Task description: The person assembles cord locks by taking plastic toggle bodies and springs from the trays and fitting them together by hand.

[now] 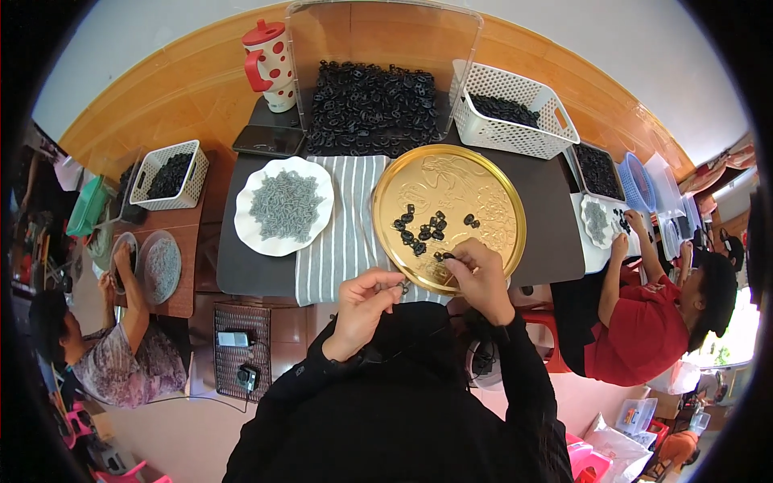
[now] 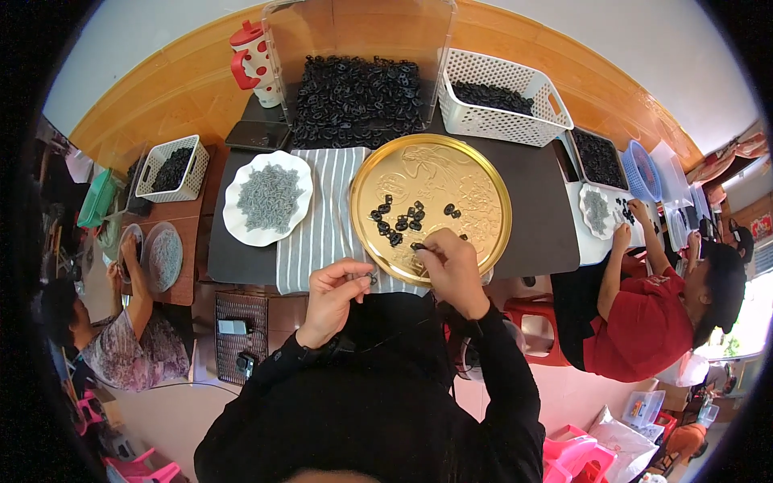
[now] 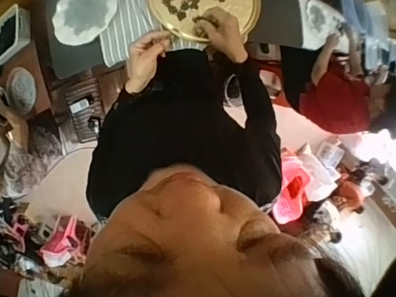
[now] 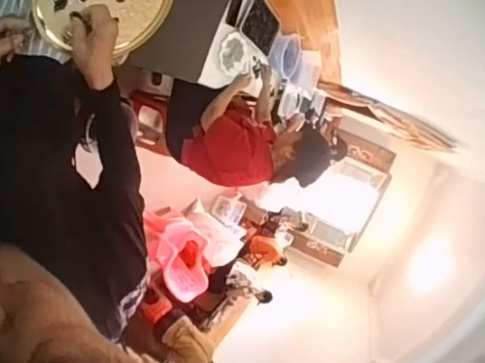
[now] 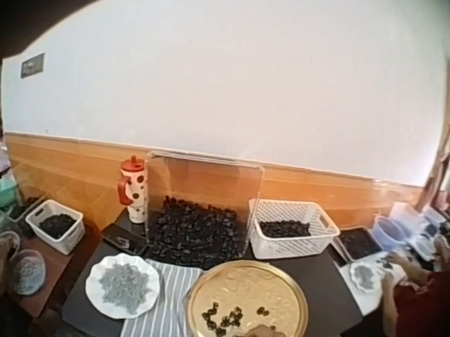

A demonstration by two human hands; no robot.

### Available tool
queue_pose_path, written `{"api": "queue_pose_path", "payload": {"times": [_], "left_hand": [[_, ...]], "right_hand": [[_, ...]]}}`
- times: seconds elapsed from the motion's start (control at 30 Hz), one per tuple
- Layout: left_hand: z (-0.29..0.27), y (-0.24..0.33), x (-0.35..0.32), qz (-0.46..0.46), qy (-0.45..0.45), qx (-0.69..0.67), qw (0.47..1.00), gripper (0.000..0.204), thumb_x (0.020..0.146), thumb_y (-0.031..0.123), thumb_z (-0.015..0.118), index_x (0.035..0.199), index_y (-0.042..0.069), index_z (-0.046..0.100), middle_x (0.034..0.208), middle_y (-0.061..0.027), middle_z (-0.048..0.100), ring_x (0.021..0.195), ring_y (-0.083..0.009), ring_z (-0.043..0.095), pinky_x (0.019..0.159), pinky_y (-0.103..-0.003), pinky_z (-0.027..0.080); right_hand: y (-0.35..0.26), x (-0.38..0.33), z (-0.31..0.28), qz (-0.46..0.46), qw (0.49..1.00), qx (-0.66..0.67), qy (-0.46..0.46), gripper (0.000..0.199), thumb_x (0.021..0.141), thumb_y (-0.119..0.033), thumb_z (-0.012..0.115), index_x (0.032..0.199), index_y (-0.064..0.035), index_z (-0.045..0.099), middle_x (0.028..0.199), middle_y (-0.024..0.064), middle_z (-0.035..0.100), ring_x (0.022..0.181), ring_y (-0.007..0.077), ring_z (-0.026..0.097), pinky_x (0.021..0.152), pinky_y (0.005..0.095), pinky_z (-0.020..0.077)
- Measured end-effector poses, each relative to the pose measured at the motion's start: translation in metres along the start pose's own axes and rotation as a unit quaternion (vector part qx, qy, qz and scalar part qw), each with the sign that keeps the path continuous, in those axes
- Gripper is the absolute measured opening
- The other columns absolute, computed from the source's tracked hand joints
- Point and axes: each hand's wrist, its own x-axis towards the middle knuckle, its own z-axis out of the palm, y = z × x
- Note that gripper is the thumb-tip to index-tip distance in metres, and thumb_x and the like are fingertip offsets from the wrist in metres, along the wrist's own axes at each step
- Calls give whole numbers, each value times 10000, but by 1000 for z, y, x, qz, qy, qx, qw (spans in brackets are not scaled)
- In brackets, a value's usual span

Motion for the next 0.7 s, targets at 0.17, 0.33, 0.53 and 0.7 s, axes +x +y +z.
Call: {"api": "queue_pose_path", "payload": {"times": [0.17,0.33,0.53,0.7], "left_hand": [[7,5,-3,-8,2,12,1000,273,829,-72,594,1086,1,650,840,-13,603,674,-51,530,552,-180,415],[10,5,-4,4,7,12,1000,332,828,-72,590,1146,14,629,846,-3,597,683,-43,526,551,-173,409],[10,6,-5,12,7,14,1000,352,826,-77,576,1161,18,626,844,1,582,681,-41,512,551,-169,400],[8,5,-5,23,8,13,1000,337,829,-81,569,1147,9,632,855,-7,565,703,-50,513,561,-174,399]], "right_hand": [[-24,-18,27,51,963,266,-5,112,858,7,596,958,39,637,796,0,627,732,65,576,668,208,465],[-10,-26,52,42,942,330,43,117,870,12,589,982,34,617,819,41,638,715,88,586,660,216,471],[-13,-29,64,19,941,334,60,115,869,42,572,979,33,606,837,41,629,730,83,580,672,210,470],[-16,-29,68,15,948,312,69,110,872,44,569,977,36,600,840,39,623,736,75,574,674,205,466]]}}
